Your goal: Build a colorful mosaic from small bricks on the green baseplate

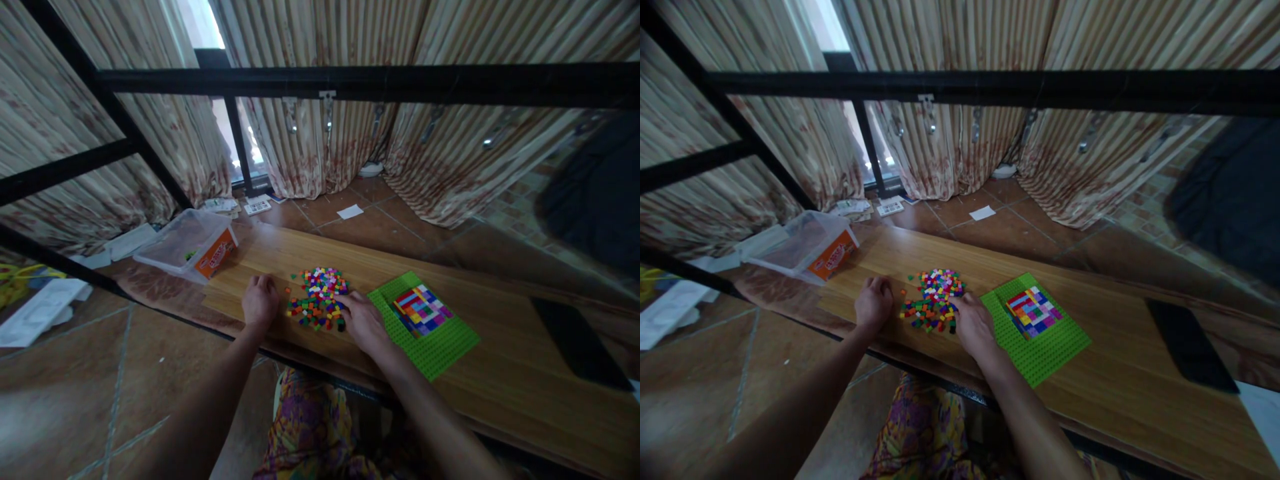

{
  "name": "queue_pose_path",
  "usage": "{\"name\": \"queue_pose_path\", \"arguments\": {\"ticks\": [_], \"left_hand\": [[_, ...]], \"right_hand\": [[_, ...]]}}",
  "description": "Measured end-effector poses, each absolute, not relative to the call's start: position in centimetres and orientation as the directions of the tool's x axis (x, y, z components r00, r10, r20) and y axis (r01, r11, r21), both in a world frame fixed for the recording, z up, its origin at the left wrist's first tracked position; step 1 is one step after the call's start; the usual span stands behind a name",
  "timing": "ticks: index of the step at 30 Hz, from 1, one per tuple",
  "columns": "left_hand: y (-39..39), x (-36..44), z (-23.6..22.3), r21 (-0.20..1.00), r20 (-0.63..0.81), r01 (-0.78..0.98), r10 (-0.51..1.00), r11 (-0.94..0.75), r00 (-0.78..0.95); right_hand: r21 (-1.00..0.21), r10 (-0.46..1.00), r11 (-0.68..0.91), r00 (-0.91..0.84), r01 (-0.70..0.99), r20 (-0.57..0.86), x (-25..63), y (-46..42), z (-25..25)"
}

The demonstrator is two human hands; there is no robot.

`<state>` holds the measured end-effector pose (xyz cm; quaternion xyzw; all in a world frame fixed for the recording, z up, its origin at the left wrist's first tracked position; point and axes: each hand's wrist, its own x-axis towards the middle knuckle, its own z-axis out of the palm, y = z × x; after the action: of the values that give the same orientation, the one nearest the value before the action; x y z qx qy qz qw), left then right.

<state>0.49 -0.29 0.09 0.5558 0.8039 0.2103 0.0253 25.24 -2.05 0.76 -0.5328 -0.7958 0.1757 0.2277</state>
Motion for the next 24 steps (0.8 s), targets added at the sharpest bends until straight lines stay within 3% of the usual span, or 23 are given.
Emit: {"name": "queue_pose_path", "arguments": {"ticks": [24], "left_hand": [[-0.14, 0.23, -0.21, 0.349, 0.209, 0.891, 0.902, 0.292, -0.377]], "right_hand": [[-0.46, 0.898, 0.434, -0.413, 0.775, 0.152, 25.96, -2.61, 1.56]]}}
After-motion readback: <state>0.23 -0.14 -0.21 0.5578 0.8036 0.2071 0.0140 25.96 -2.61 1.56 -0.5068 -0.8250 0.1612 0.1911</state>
